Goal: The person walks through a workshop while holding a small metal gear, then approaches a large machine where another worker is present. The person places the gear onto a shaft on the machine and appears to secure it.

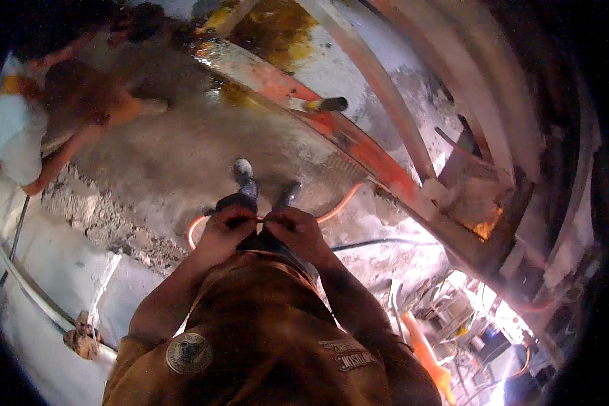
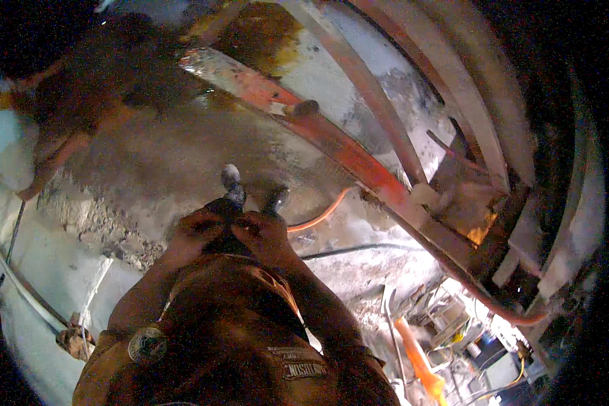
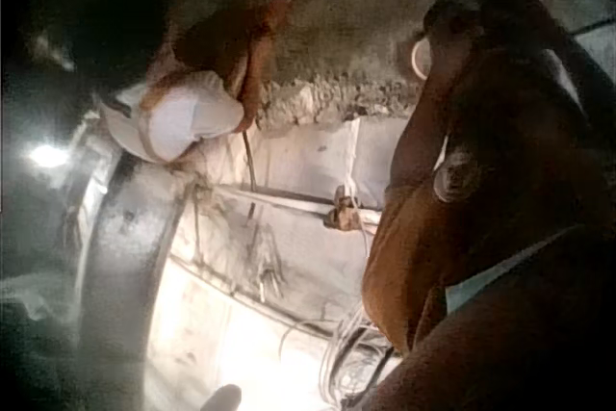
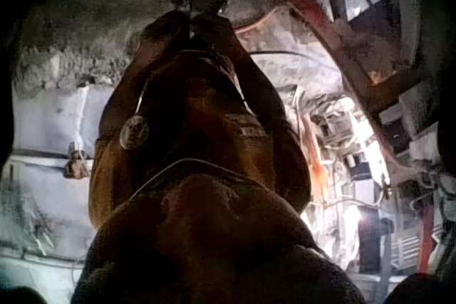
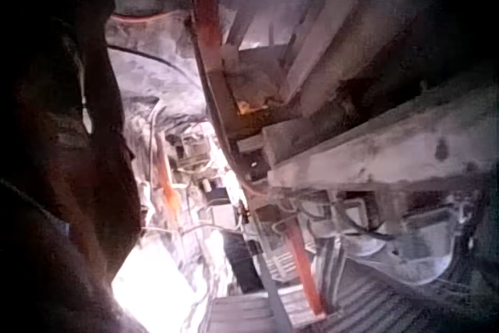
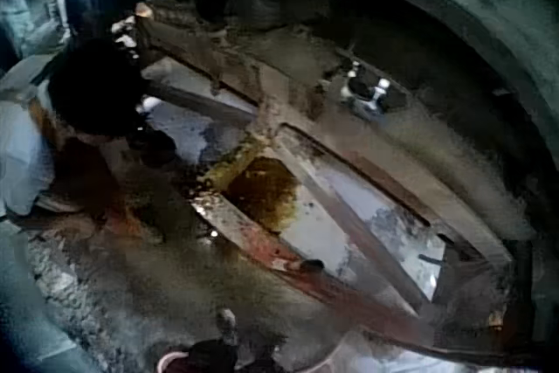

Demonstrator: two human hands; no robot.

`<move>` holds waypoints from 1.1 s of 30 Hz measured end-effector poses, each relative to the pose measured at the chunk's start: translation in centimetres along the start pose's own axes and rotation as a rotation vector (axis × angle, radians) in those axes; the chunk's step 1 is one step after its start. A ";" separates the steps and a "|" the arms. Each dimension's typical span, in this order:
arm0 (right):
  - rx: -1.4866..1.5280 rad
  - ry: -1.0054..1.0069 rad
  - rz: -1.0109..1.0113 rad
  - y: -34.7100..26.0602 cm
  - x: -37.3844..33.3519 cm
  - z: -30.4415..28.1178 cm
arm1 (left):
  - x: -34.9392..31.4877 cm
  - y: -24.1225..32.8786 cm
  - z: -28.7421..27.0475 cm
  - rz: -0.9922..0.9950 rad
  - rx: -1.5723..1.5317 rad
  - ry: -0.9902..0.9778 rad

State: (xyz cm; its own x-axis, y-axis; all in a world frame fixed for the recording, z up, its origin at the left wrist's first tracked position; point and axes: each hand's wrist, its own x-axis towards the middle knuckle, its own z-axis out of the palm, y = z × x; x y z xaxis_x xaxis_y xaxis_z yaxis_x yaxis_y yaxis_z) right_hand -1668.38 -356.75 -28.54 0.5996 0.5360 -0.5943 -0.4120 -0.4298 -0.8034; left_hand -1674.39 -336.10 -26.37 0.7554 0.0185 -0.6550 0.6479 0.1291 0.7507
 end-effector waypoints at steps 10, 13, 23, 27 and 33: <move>0.103 0.062 -0.039 0.9 -3.5 -2.7 | 0.1 1.1 4.2 0.032 0.222 -0.077; 0.162 0.119 -0.093 1.0 -4.6 -3.2 | 0.0 1.1 5.3 0.031 0.298 -0.092; 0.114 0.123 -0.088 1.9 -7.8 -7.4 | 0.0 3.2 10.1 0.023 0.313 -0.151; 0.125 0.144 -0.096 3.4 -8.3 -7.7 | 0.0 3.0 11.5 0.124 0.389 -0.160; 0.109 0.151 -0.161 3.7 -9.0 -8.5 | -0.1 2.6 12.4 0.240 0.498 -0.170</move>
State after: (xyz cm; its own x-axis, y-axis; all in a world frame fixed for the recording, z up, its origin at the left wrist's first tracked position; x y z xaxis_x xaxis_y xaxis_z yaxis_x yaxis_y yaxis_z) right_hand -1669.48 -369.37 -25.87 0.7558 0.4732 -0.4526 -0.3695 -0.2625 -0.8914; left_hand -1671.52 -348.07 -23.26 0.8652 -0.1756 -0.4697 0.3938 -0.3418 0.8533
